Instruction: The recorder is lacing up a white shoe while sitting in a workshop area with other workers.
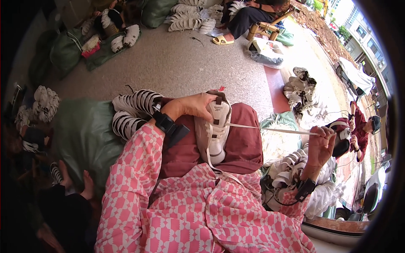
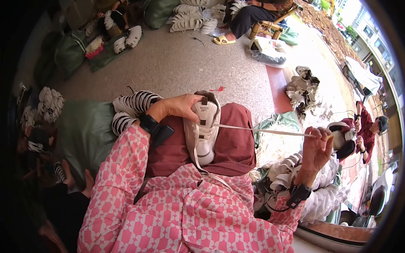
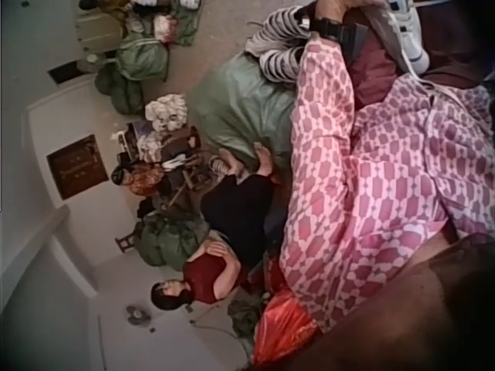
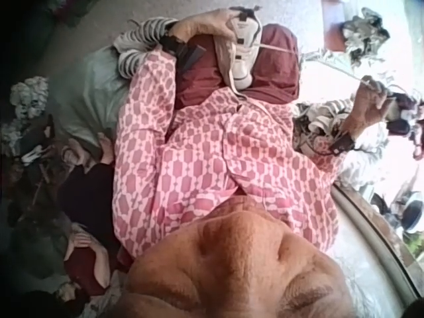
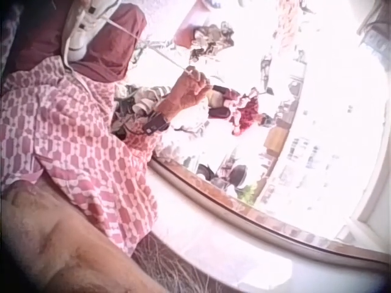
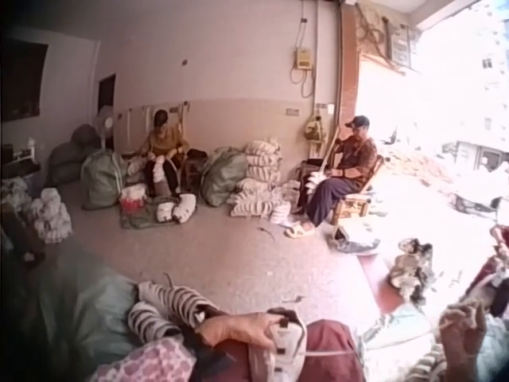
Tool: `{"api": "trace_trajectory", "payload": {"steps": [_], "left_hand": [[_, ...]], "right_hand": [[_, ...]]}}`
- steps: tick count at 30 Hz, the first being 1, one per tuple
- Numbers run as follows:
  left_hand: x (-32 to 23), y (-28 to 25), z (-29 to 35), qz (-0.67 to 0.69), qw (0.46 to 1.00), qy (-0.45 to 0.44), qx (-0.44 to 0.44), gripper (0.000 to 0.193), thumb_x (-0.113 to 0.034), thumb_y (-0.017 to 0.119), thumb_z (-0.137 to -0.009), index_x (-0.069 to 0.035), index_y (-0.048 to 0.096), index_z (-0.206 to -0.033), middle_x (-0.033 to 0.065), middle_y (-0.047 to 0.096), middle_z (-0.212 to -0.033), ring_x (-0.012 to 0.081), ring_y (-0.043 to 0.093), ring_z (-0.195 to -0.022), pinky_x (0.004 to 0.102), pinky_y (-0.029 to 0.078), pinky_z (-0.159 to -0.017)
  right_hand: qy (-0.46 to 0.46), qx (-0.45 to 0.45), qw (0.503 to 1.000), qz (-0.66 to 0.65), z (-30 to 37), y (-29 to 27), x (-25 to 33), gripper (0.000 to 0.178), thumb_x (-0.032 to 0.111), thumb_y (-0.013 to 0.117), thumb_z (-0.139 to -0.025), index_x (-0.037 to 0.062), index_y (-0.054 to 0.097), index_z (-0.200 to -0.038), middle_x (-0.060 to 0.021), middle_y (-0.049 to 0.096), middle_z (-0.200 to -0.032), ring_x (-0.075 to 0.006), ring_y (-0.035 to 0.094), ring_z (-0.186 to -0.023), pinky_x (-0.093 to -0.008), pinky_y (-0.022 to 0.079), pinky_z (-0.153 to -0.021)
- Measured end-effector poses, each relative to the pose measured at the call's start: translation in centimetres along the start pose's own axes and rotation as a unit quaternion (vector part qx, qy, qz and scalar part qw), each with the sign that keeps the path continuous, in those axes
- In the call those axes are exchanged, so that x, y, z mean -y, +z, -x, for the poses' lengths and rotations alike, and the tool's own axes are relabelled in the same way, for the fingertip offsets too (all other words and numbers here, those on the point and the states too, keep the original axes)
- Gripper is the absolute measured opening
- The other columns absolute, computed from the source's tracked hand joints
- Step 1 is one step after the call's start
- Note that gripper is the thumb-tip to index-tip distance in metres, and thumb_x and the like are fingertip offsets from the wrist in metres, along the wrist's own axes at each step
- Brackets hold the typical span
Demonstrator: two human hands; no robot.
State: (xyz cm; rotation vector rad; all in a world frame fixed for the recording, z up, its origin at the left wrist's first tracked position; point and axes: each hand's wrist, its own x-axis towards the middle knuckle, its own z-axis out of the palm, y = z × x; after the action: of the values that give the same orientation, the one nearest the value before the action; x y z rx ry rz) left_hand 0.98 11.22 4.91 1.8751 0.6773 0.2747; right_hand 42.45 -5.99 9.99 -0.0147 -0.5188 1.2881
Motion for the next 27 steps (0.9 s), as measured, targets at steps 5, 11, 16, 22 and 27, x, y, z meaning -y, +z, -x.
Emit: {"api": "trace_trajectory", "payload": {"steps": [5, 11, 16, 22, 27], "left_hand": [[-0.4, 0.2, -0.3, -0.013, 1.0, 0.014, -0.004, 0.06, -0.011, 0.077, -0.064, -0.001, 0.057, -0.12, 0.0034, 0.066, -0.106, 0.013, 0.059, -0.096, 0.027, 0.048, -0.086], [-1.2, 0.3, 0.3, 0.028, 1.0, -0.003, 0.0, 0.058, -0.01, 0.079, -0.065, -0.001, 0.058, -0.118, 0.0016, 0.067, -0.102, 0.0116, 0.06, -0.093, 0.0262, 0.048, -0.086], [-0.4, 0.4, 0.0, 0.078, 0.997, -0.015, 0.001, 0.055, -0.006, 0.081, -0.068, -0.002, 0.059, -0.118, 0.0002, 0.067, -0.104, 0.0085, 0.06, -0.094, 0.0243, 0.048, -0.086], [-0.1, 0.5, -0.4, 0.099, 0.995, -0.021, 0.004, 0.055, -0.003, 0.082, -0.068, -0.001, 0.059, -0.118, 0.0007, 0.067, -0.105, 0.008, 0.06, -0.095, 0.0244, 0.048, -0.087], [-0.3, 0.4, -0.1, 0.089, 0.996, -0.026, -0.006, 0.054, -0.006, 0.083, -0.067, -0.002, 0.06, -0.116, 0.0003, 0.067, -0.103, 0.0081, 0.06, -0.094, 0.0245, 0.048, -0.087]], "right_hand": [[-0.062, -0.223, 0.972, 0.026, 1.9, -10.9, 10.2, 0.019, 0.006, 0.054, -0.097, -0.0024, 0.057, -0.114, -0.0104, 0.062, -0.104, -0.021, 0.058, -0.088, -0.0352, 0.05, -0.085], [-0.102, -0.26, 0.89, 0.362, 0.8, -8.3, 0.1, 0.032, 0.009, 0.059, -0.096, -0.0019, 0.052, -0.125, -0.0136, 0.066, -0.107, -0.0122, 0.062, -0.077, -0.0234, 0.052, -0.065], [0.124, -0.091, 0.823, 0.547, 0.5, -0.7, -13.3, 0.012, 0.011, 0.066, -0.093, 0.0012, 0.068, -0.099, -0.0028, 0.069, -0.082, -0.0017, 0.048, -0.057, -0.0186, 0.034, -0.049], [0.057, 0.127, 0.673, 0.726, 0.7, -0.4, -20.7, 0.01, 0.01, 0.071, -0.084, 0.0048, 0.071, -0.093, -0.0041, 0.062, -0.077, -0.0168, 0.061, -0.067, -0.0292, 0.046, -0.059], [0.006, 0.157, 0.609, 0.777, 0.8, -0.3, -22.1, 0.012, 0.017, 0.071, -0.082, 0.0094, 0.071, -0.091, -0.0078, 0.064, -0.081, -0.0296, 0.065, -0.071, -0.0371, 0.05, -0.061]]}}
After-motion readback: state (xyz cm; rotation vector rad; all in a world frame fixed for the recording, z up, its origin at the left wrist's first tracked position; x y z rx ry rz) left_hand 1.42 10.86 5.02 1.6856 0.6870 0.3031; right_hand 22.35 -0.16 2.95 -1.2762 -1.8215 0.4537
